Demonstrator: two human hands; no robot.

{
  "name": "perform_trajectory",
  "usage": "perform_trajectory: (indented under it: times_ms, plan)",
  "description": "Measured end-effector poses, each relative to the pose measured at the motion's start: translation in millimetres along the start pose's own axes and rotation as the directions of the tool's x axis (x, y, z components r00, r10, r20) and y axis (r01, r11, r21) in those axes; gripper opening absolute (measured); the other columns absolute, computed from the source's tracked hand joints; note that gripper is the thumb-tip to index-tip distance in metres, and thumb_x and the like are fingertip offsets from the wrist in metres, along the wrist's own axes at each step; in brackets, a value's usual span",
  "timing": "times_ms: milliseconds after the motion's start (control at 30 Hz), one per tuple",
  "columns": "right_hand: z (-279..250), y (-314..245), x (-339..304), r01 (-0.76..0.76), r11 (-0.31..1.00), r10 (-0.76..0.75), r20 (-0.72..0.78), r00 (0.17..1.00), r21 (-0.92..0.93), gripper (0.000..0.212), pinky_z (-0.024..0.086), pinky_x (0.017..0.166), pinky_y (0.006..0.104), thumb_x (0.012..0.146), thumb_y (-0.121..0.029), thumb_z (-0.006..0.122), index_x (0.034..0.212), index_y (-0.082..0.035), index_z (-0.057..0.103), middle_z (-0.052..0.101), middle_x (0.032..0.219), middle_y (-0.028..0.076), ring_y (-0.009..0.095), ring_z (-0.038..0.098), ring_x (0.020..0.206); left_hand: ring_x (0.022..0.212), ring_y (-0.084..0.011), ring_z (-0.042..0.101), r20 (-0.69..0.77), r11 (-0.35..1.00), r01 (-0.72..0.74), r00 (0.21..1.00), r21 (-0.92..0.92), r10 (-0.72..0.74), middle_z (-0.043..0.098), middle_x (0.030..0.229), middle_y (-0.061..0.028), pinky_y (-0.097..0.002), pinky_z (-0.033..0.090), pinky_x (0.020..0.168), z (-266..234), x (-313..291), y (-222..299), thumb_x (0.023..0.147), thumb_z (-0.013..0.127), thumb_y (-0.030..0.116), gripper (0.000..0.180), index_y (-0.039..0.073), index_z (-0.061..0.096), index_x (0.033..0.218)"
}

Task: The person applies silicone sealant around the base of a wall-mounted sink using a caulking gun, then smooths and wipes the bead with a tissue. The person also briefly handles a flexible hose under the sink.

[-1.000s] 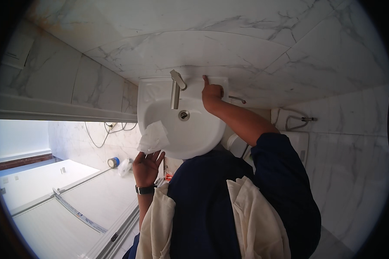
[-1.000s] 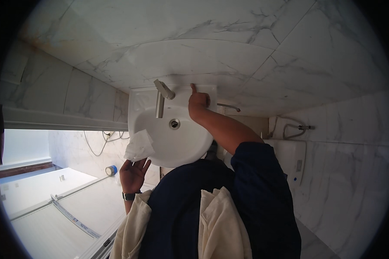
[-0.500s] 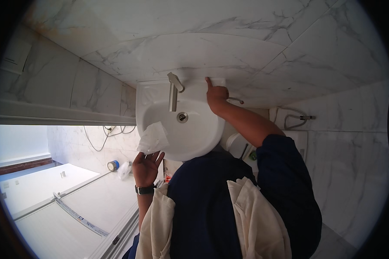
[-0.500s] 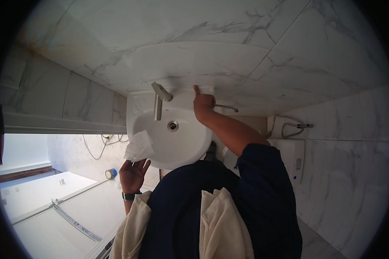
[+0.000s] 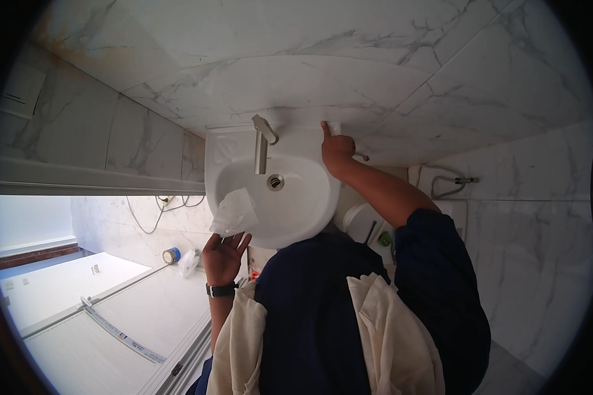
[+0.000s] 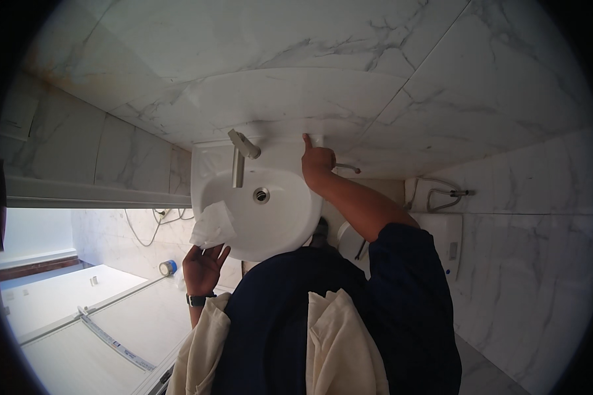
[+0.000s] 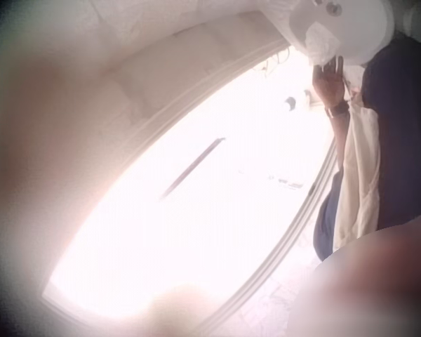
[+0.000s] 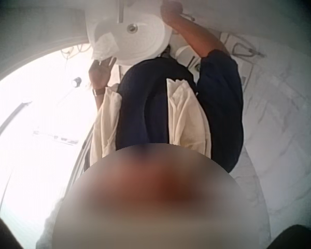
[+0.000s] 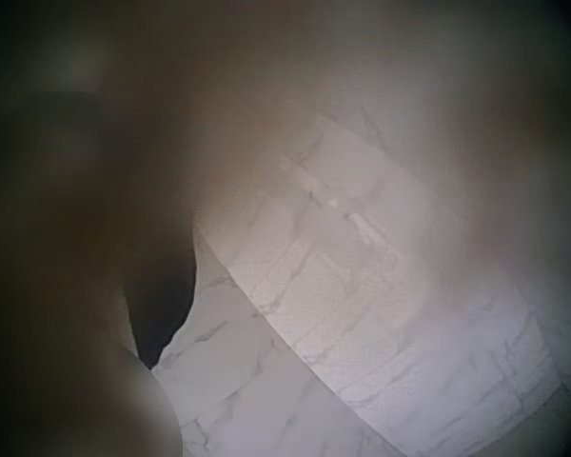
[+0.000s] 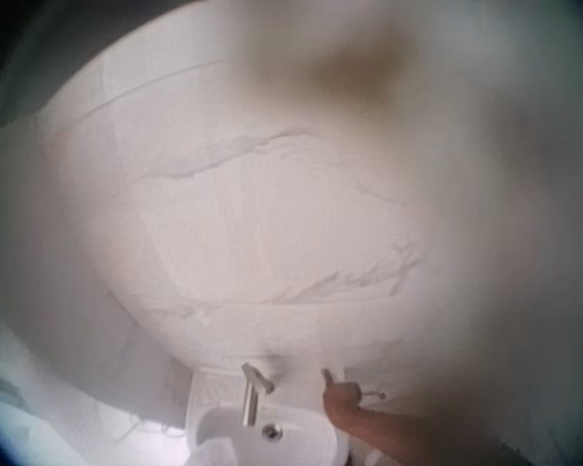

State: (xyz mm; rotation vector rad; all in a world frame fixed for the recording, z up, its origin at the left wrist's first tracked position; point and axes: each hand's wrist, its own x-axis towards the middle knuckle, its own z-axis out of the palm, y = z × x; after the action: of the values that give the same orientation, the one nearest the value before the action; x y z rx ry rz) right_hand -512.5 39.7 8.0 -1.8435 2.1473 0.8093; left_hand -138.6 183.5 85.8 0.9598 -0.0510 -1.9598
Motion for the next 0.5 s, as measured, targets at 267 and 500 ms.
perform_trajectory:
  times_ms: [267,500]
  plan:
    - [-16,18,-19,-0.065,0.996,0.073,0.137,0.988,-0.064,0.098,0.054,0.055,0.0392,0.085,-0.013,0.067,0.162,0.001,0.008,0.071,0.079,0.009,0.023,0.068,0.067,0.135,-0.0350,0.052,0.021,0.999,0.031,0.999,-0.033,-0.030,0.056,0.142,-0.0149,-0.0577,0.035,0.119,-7,4,-5,0.105,0.037,0.024,0.042,0.005,0.048,0.141]
    - [-31,59,-82,0.000,0.974,0.003,-0.014,1.000,0.225,0.085,0.056,0.065,0.0367,0.084,-0.008,0.066,0.158,0.003,0.026,0.069,0.078,0.012,0.021,0.067,0.068,0.133,-0.0372,0.054,0.083,0.998,0.062,0.995,-0.013,-0.061,0.059,0.139,-0.0183,-0.0561,0.035,0.119,14,14,-15,0.104,0.039,0.021,0.042,-0.002,0.050,0.137]
